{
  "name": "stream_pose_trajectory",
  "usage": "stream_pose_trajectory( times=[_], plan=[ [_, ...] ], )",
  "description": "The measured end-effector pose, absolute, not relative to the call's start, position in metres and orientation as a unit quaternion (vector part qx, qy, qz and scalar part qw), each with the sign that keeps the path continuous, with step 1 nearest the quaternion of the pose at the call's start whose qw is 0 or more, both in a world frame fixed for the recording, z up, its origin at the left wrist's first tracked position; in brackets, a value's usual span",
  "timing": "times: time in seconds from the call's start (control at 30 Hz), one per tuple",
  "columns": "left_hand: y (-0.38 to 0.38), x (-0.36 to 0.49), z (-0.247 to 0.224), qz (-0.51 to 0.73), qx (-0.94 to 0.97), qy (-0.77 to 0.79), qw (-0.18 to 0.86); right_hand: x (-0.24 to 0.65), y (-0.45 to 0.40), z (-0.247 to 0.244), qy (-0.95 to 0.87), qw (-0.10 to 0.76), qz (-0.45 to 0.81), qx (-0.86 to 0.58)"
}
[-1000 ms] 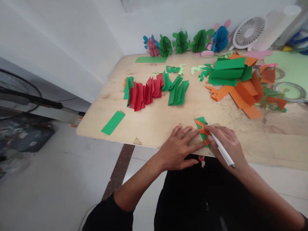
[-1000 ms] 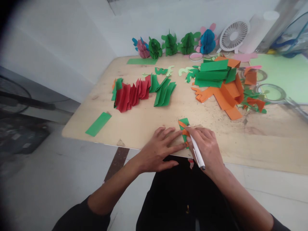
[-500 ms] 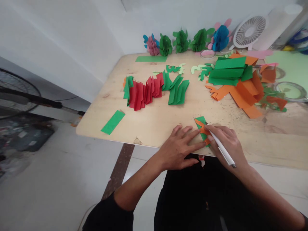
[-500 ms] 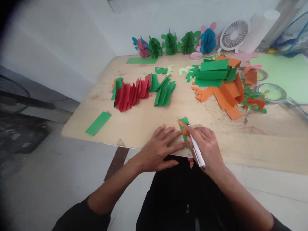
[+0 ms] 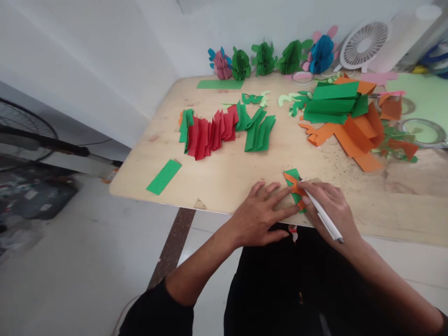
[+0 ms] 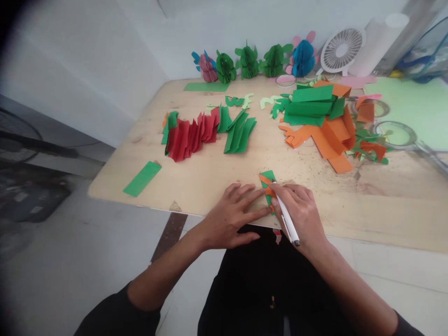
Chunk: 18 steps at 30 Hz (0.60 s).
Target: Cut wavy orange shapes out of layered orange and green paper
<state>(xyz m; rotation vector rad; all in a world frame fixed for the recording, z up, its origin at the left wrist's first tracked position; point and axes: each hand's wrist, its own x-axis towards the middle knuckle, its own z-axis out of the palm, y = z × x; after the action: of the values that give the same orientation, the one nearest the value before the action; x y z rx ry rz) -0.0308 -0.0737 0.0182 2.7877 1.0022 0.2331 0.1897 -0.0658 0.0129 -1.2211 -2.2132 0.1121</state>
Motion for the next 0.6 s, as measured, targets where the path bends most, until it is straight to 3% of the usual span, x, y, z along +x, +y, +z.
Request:
stream_pose_trajectory(
  times=[0.27,0.6],
  plan=[
    [-0.073,-0.032,0.018,0.082,0.934,0.336,0.087,0.189,-0.065,0.014,-0.824,0.308,0.064,-0.47],
    [-0.072,-0.032,0.018,0.091,0.933,0.332,0.108,0.195,-0.067,0.029,-0.688,0.373,0.301,-0.544]
  ],
)
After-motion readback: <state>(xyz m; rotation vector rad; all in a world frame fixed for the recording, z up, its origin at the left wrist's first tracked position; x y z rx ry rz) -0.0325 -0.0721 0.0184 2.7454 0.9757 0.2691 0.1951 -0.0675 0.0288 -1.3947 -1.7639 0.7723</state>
